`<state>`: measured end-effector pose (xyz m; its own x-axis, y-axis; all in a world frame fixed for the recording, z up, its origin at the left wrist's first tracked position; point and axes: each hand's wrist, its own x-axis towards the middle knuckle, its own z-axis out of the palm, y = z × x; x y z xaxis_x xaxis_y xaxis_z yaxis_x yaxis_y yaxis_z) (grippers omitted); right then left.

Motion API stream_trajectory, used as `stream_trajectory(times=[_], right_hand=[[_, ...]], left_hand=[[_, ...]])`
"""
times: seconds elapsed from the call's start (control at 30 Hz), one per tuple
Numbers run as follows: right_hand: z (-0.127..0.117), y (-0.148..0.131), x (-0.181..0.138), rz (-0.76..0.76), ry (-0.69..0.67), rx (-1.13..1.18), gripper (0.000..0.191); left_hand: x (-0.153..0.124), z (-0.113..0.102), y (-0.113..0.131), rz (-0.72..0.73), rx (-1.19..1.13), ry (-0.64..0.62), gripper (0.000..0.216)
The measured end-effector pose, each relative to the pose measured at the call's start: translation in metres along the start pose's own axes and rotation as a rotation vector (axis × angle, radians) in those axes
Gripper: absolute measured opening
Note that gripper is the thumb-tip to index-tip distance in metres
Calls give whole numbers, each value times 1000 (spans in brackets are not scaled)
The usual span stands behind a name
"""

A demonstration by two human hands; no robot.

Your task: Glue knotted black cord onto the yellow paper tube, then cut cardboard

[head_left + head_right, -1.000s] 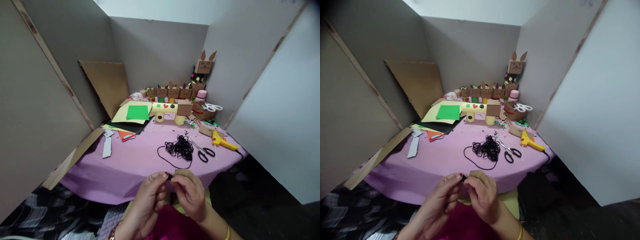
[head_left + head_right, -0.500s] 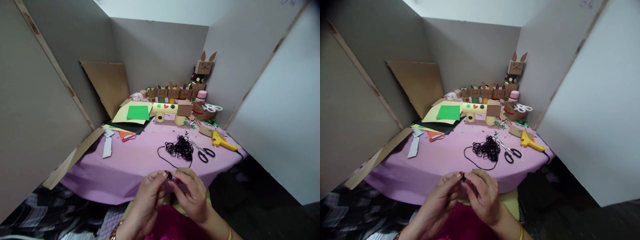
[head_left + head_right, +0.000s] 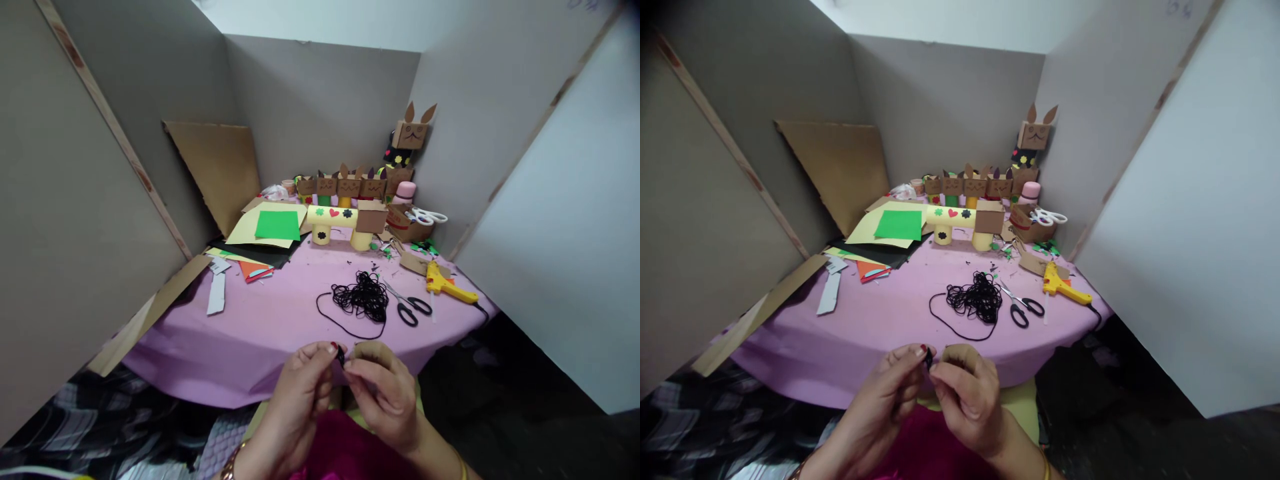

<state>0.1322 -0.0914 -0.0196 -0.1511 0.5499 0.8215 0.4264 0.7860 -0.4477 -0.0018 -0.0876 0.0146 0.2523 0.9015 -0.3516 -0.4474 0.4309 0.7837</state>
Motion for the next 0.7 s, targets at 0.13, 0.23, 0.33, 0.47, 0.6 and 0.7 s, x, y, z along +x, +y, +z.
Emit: stream_trajectory(times=[0.13, 0.23, 0.33, 0.47, 0.6, 0.7], right_hand=[[0, 1, -5, 10, -21, 20, 27], [0, 0, -6, 127, -5, 80, 21], [1, -4, -3, 324, -20, 234, 7], [6, -9, 2, 558, -97, 348, 17], [11, -11, 2, 682, -111, 404, 22], [11, -9, 1, 702, -122, 414, 22]], left_hand=[[0, 0, 1, -5, -18, 1, 31], [0, -1, 0, 1, -17, 22, 29], [1, 0, -1, 31, 0, 41, 26], [2, 1, -3, 77, 31, 49, 24], [2, 2, -4, 61, 27, 60, 26], [1, 1, -5, 45, 4, 44, 27]])
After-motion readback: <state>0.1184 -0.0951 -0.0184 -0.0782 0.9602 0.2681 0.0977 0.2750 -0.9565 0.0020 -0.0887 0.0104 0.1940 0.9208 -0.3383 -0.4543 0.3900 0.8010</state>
